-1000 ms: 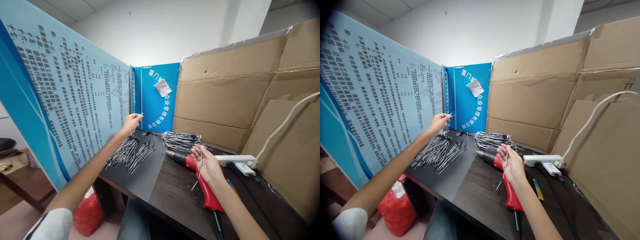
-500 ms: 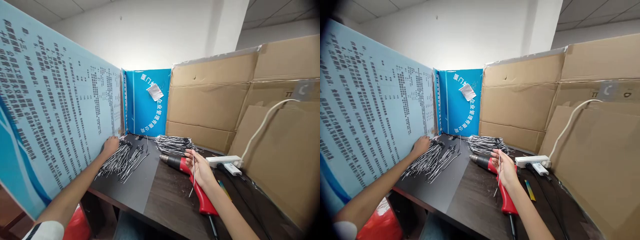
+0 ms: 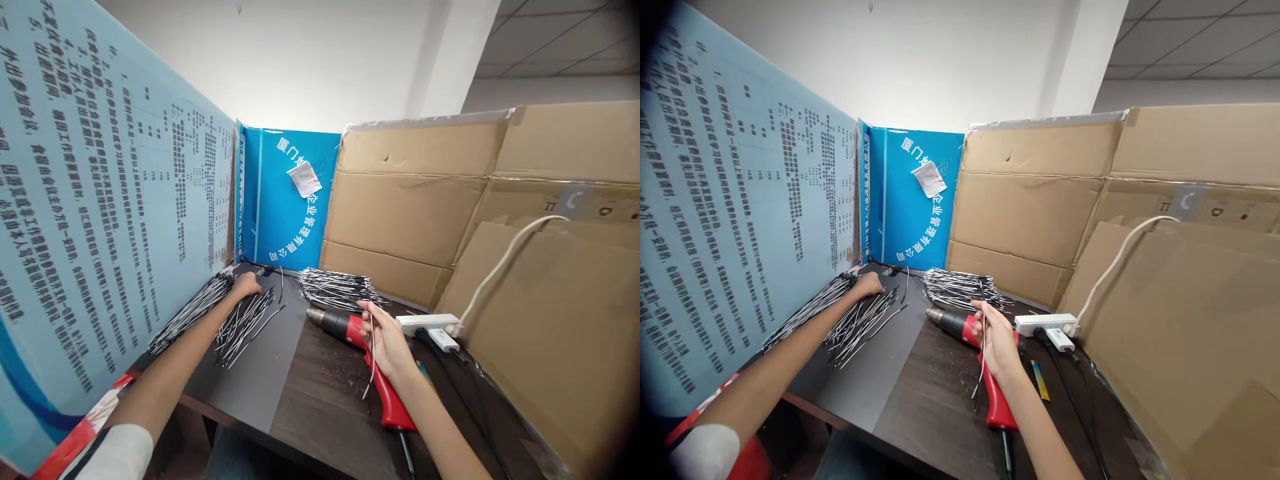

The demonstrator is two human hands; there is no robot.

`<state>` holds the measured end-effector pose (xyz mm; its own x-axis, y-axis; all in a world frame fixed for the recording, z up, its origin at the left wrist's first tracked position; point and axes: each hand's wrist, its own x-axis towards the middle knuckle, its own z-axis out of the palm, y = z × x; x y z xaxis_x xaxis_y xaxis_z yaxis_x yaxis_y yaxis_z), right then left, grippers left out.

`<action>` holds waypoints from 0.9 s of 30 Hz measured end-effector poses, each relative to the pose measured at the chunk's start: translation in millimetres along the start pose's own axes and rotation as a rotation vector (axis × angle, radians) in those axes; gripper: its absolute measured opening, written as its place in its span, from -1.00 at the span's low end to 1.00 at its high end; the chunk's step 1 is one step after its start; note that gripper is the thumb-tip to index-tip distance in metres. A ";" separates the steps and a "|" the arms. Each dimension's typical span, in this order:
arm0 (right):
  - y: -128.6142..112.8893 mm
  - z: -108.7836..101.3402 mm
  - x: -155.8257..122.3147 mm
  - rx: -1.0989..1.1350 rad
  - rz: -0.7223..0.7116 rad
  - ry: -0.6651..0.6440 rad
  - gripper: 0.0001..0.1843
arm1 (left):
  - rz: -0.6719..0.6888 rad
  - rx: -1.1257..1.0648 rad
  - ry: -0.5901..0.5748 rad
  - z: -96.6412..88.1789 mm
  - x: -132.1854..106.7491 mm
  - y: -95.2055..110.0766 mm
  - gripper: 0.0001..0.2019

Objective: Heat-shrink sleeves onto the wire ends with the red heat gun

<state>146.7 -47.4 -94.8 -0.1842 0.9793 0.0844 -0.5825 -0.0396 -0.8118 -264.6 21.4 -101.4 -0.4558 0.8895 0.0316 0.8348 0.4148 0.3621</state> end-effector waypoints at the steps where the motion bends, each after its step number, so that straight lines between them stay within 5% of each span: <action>1: 0.8 -0.1 0.2 -0.003 0.000 -0.001 -0.64 | -0.015 -0.014 -0.022 -1.3 2.1 -1.4 -0.72; 17: 3.5 0.5 -0.2 -0.030 -0.005 -0.025 -0.66 | -0.075 -0.053 -0.120 -10.4 -6.3 7.6 -0.84; 22: -0.9 3.6 -2.9 -0.046 -0.032 -0.050 -0.67 | 0.084 -0.244 -0.067 -37.4 -27.3 26.4 -0.78; 27: -7.4 18.2 -13.2 -0.078 -0.102 -0.102 -0.68 | 0.427 -0.614 -0.073 -56.7 -59.1 85.8 -0.53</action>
<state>139.0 -63.6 -79.4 -0.2095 0.9519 0.2236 -0.5401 0.0780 -0.8380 -183.6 -6.4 -19.4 -0.0915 0.9685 0.2315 0.6018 -0.1315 0.7877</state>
